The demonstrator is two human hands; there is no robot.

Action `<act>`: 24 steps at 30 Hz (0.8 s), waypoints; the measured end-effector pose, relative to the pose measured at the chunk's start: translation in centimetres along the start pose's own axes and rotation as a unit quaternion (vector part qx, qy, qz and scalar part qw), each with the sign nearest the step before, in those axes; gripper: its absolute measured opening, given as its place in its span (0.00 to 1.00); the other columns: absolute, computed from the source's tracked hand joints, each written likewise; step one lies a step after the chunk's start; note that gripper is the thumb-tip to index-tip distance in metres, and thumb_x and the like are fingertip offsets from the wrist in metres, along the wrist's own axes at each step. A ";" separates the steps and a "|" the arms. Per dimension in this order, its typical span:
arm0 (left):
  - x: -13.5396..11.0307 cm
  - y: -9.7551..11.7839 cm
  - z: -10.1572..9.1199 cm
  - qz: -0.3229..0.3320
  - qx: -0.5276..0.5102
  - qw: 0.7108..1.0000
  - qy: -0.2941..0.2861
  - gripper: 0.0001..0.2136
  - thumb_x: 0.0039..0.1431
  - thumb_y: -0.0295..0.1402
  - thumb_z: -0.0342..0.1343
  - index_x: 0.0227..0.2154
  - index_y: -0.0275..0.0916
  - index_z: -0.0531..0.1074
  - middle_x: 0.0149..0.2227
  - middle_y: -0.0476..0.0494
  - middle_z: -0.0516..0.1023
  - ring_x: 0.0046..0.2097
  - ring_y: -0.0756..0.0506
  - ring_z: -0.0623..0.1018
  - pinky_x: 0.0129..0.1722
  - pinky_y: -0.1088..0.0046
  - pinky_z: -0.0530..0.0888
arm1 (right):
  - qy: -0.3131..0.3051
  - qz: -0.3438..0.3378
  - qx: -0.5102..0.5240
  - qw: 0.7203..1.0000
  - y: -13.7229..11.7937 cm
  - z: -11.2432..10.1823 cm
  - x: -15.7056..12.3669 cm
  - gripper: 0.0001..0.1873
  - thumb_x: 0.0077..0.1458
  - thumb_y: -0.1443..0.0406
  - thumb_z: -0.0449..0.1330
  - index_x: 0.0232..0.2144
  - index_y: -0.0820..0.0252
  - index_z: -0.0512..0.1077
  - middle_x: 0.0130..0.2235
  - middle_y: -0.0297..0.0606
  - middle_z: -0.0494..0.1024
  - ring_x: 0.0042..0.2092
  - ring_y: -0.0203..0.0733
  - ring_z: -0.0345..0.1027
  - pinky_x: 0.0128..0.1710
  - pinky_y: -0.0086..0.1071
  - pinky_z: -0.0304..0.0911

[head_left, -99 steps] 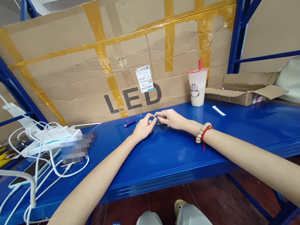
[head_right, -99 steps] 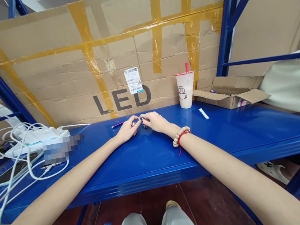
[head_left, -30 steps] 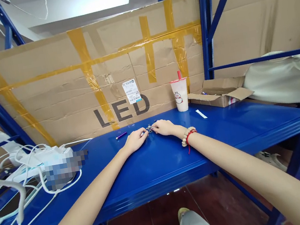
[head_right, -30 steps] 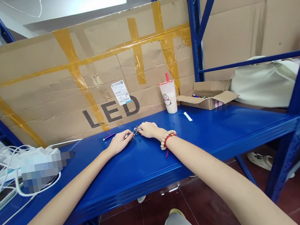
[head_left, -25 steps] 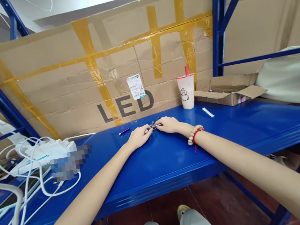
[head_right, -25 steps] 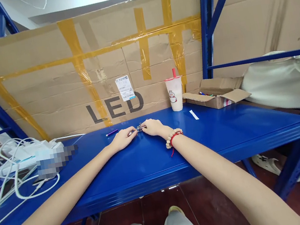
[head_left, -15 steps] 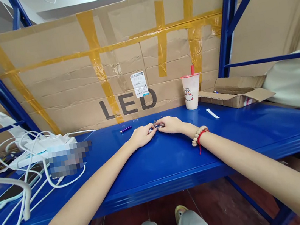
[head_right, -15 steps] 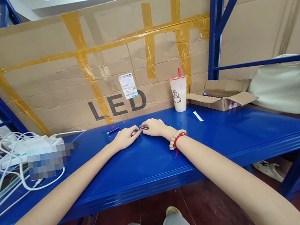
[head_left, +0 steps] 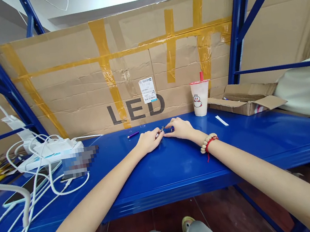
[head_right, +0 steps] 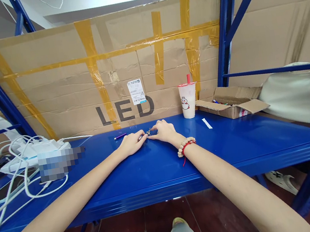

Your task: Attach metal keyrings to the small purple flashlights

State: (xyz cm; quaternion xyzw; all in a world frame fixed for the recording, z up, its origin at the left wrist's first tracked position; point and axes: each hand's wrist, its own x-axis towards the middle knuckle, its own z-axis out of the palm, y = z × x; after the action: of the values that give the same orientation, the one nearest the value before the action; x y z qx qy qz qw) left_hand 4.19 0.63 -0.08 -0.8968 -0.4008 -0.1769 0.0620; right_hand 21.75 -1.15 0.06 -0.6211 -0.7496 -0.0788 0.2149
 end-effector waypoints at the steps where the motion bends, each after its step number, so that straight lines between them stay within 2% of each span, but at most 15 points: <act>1: 0.0 0.0 0.0 -0.002 0.006 1.000 0.004 0.15 0.62 0.43 0.36 0.35 0.42 0.66 0.31 0.46 0.77 0.36 0.42 0.76 0.28 0.74 0.64 | -0.004 0.009 -0.003 1.000 0.1 0.1 0.0 0.23 0.47 0.47 0.57 0.39 0.54 0.75 0.43 0.40 0.74 0.45 0.45 0.65 0.36 0.30 0.60; 3: 0.0 0.1 -0.1 -0.005 0.018 1.000 0.009 0.16 0.63 0.43 0.36 0.35 0.42 0.66 0.31 0.46 0.77 0.35 0.43 0.76 0.28 0.74 0.65 | -0.017 0.024 0.005 1.000 0.3 0.2 0.2 0.23 0.47 0.47 0.57 0.38 0.54 0.75 0.41 0.39 0.75 0.43 0.43 0.67 0.35 0.29 0.60; 7: 0.0 0.3 -0.2 -0.004 0.045 0.999 0.002 0.16 0.63 0.43 0.35 0.35 0.42 0.66 0.30 0.47 0.77 0.35 0.43 0.77 0.28 0.74 0.65 | -0.031 0.042 0.053 0.997 0.7 0.3 0.4 0.18 0.46 0.54 0.61 0.38 0.56 0.75 0.36 0.35 0.77 0.37 0.38 0.70 0.32 0.26 0.61; 12: 0.0 0.4 -0.2 0.008 0.067 0.998 -0.008 0.16 0.63 0.42 0.35 0.37 0.42 0.66 0.32 0.46 0.78 0.36 0.43 0.77 0.29 0.74 0.66 | -0.028 0.029 0.075 0.996 1.0 0.4 0.6 0.11 0.46 0.59 0.62 0.33 0.56 0.76 0.34 0.33 0.78 0.36 0.36 0.70 0.31 0.24 0.60; 15: 0.0 0.4 -0.3 0.011 0.074 0.997 -0.009 0.17 0.63 0.43 0.34 0.37 0.42 0.67 0.32 0.46 0.78 0.37 0.42 0.77 0.29 0.73 0.66 | -0.030 0.012 0.062 0.998 0.8 0.4 0.5 0.09 0.48 0.59 0.60 0.32 0.53 0.76 0.34 0.31 0.78 0.36 0.36 0.70 0.29 0.25 0.59; 18: 0.0 0.3 -0.2 0.014 0.076 0.997 -0.006 0.18 0.63 0.43 0.34 0.36 0.42 0.67 0.32 0.45 0.78 0.37 0.42 0.77 0.29 0.73 0.66 | -0.039 -0.002 0.050 0.998 0.5 0.3 0.4 0.12 0.50 0.56 0.57 0.33 0.50 0.77 0.36 0.32 0.78 0.37 0.37 0.69 0.28 0.25 0.58; 24: -0.1 0.3 -0.2 0.018 0.074 0.997 -0.010 0.18 0.62 0.43 0.34 0.37 0.42 0.67 0.33 0.45 0.78 0.37 0.42 0.77 0.30 0.72 0.67 | -0.049 -0.009 0.045 0.998 0.1 0.2 0.3 0.13 0.51 0.55 0.56 0.34 0.50 0.77 0.36 0.33 0.77 0.36 0.37 0.68 0.28 0.25 0.56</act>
State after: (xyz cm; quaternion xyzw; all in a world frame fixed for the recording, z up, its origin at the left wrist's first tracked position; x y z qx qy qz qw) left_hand 4.32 0.34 0.10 -0.8983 -0.3976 -0.1367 0.1279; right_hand 21.81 -0.78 0.04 -0.6070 -0.7678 -0.0165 0.2044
